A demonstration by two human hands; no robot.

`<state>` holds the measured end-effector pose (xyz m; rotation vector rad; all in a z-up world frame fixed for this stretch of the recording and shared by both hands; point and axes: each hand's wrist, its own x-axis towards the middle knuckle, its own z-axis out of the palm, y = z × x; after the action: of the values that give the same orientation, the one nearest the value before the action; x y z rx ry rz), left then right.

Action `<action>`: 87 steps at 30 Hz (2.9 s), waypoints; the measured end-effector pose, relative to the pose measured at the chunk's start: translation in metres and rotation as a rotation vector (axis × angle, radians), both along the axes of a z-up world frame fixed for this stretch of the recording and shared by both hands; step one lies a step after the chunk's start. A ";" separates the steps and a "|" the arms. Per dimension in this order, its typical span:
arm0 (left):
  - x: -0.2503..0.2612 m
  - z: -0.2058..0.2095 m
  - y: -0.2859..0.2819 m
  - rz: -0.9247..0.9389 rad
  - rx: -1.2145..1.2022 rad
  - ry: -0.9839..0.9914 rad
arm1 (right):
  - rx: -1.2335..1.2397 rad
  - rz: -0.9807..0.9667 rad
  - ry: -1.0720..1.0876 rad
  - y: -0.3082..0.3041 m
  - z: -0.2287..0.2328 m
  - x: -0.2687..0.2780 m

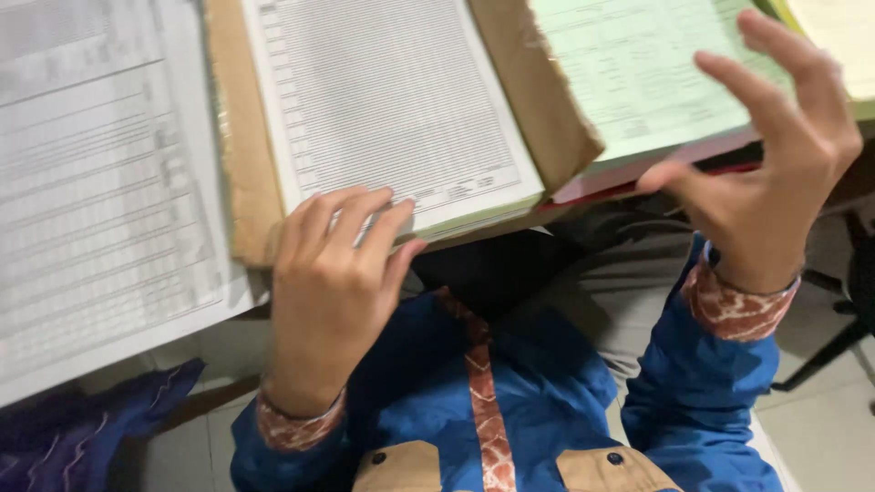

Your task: Sorting and organizing various printed forms and documents into different piles and boxes

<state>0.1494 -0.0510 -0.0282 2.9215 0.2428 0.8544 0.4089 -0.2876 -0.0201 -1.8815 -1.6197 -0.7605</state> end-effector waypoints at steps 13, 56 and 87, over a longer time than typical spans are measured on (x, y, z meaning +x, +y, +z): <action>0.030 0.003 -0.024 -0.245 0.117 -0.261 | -0.020 -0.651 -0.026 -0.108 -0.038 0.067; -0.046 0.019 -0.016 -0.146 -0.014 -0.113 | -0.124 0.162 -0.252 0.079 -0.002 -0.095; 0.002 -0.006 -0.017 0.080 0.094 -0.073 | -0.013 -0.259 0.052 -0.002 -0.034 -0.023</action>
<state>0.1513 -0.0677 -0.0347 2.9772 0.3252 1.0088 0.3855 -0.2900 -0.0540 -2.1290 -1.3686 -0.7995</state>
